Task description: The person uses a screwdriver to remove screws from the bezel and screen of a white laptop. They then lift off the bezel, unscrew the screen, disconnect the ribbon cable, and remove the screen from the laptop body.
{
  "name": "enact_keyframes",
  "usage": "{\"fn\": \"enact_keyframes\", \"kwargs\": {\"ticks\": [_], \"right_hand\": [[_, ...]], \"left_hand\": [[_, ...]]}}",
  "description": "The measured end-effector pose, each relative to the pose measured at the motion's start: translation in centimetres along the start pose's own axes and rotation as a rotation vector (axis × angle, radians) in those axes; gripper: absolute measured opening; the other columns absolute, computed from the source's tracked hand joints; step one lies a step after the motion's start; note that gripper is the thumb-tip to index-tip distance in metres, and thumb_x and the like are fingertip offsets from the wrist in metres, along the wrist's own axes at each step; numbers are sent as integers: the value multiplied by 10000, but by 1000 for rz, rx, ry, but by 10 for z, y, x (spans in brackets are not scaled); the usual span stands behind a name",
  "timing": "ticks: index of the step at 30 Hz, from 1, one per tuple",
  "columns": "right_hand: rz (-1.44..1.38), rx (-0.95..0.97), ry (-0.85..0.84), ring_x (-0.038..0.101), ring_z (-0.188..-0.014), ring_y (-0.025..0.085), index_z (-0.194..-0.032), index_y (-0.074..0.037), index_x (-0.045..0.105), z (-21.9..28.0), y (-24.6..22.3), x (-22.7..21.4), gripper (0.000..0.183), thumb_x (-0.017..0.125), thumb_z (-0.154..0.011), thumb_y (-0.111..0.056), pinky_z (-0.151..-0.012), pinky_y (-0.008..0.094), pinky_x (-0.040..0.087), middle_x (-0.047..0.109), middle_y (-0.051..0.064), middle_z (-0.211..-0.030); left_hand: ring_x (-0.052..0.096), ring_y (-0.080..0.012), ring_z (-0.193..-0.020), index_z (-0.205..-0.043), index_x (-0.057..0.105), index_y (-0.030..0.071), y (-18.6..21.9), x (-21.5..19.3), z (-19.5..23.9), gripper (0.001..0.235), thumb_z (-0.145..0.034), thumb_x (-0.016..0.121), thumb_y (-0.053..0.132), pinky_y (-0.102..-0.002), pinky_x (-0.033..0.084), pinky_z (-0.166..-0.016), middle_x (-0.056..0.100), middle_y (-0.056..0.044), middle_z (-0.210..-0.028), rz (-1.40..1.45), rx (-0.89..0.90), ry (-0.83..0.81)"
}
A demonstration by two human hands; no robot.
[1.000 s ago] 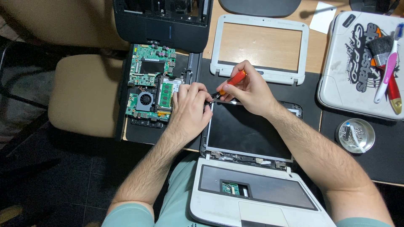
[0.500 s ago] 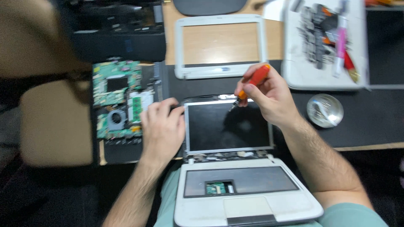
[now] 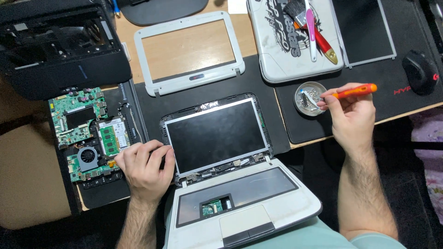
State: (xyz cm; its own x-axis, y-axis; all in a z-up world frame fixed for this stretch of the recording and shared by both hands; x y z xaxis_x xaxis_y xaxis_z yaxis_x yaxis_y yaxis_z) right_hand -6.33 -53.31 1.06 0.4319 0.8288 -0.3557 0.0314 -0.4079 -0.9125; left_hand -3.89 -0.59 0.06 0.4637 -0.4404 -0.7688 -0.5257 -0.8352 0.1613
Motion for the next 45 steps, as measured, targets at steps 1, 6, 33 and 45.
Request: {"fn": "enact_keyframes", "kwargs": {"ticks": [1, 6, 33, 45], "right_hand": [[-1, 7, 1, 849, -1008, 303, -1403, -22, 521, -1, -2, 2, 236, 731, -1331, 60, -992, 376, 733, 815, 272, -1266], [134, -69, -11, 878, -953, 356, -1431, 23, 437, -3, -13, 12, 209, 634, -1376, 61, -923, 417, 753, 831, 321, -1173], [132, -627, -302, 831, -758, 314, -1433, -44, 575, 68, -53, 69, 443, 864, -1101, 0, -663, 476, 711, 913, 145, -1069], [-626, 61, -544, 801, -720, 172, -1414, -41, 562, 69, -20, 39, 270, 689, -1196, -138, -686, 298, 663, 879, 276, -1088]], "left_hand": [[653, -296, -1151, -1073, 896, 188, 0, 1, -2, 85, -1099, 972, 213, -500, 397, -1056, 831, 18, -1185, 1, 2, -7], [651, -318, -1141, -1072, 879, 145, 0, -1, -5, 92, -1128, 951, 153, -499, 402, -1046, 833, 0, -1161, 40, 8, -24], [720, -287, -1244, -1219, 923, 199, -5, 9, -2, 75, -1173, 881, 239, -498, 458, -1101, 884, 30, -1312, 60, -25, -106], [713, -275, -1259, -1221, 914, 194, -4, 8, -2, 86, -1176, 876, 257, -507, 462, -1116, 873, 32, -1321, 72, -45, -134]]}}
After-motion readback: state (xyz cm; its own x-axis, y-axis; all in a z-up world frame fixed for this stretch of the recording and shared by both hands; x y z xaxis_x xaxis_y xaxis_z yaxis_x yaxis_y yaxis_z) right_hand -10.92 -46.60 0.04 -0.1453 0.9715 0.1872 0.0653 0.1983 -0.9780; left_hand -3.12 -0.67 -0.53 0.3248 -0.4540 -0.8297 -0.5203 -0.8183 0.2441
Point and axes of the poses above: each hand's wrist, its own z-axis away from the middle knuckle, its own x-axis out of the palm, y = z × x, the point moved 2 cm from there along -z, towards the middle knuckle
